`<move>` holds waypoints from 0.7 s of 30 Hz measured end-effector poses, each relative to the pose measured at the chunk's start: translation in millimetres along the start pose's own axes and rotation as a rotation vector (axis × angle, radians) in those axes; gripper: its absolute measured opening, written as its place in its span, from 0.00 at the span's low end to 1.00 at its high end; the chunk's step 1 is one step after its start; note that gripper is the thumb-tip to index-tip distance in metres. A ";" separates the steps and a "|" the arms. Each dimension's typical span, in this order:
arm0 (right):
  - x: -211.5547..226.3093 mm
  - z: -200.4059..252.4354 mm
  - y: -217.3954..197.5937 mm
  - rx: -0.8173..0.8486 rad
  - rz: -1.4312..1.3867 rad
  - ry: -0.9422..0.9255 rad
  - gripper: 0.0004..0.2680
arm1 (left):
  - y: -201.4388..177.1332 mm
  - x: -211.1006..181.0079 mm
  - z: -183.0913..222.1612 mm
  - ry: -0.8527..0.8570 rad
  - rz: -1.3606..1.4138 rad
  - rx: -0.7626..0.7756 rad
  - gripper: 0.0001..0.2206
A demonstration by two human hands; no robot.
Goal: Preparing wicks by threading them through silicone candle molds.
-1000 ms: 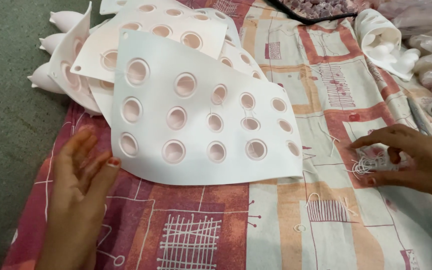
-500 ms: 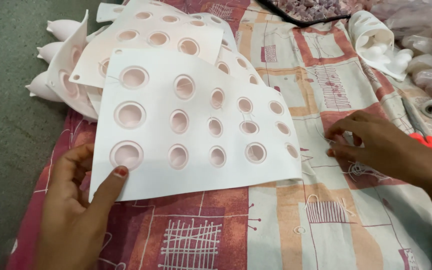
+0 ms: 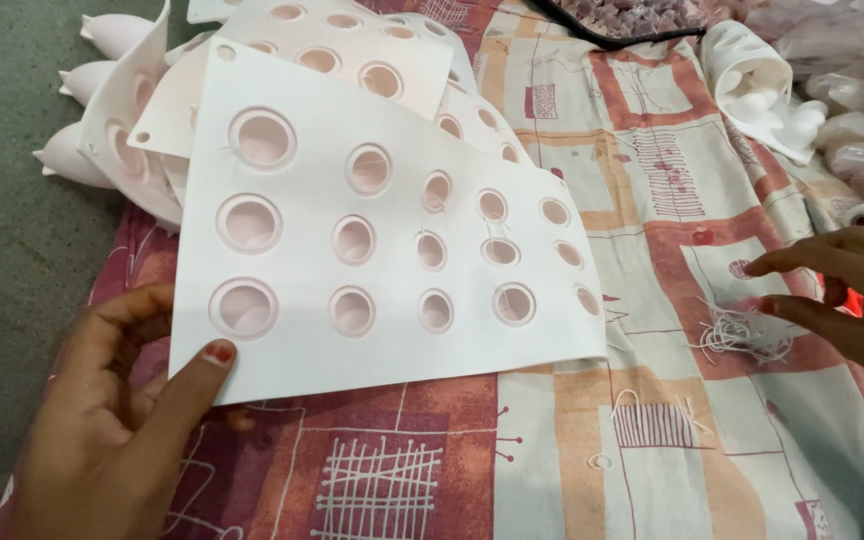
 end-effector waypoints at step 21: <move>16.1 50.0 8.1 -0.234 -0.059 -0.119 0.11 | -1.5 49.7 2.6 -0.340 0.278 0.005 0.20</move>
Point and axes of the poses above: each hand's wrist, its own z-axis away from the middle knuckle, its own y-axis out of the palm, x = y × z, the point moved 9 cm from there along -z, towards the middle knuckle, and after that the axes turned 11 degrees about -z, right-handed, at the moved point
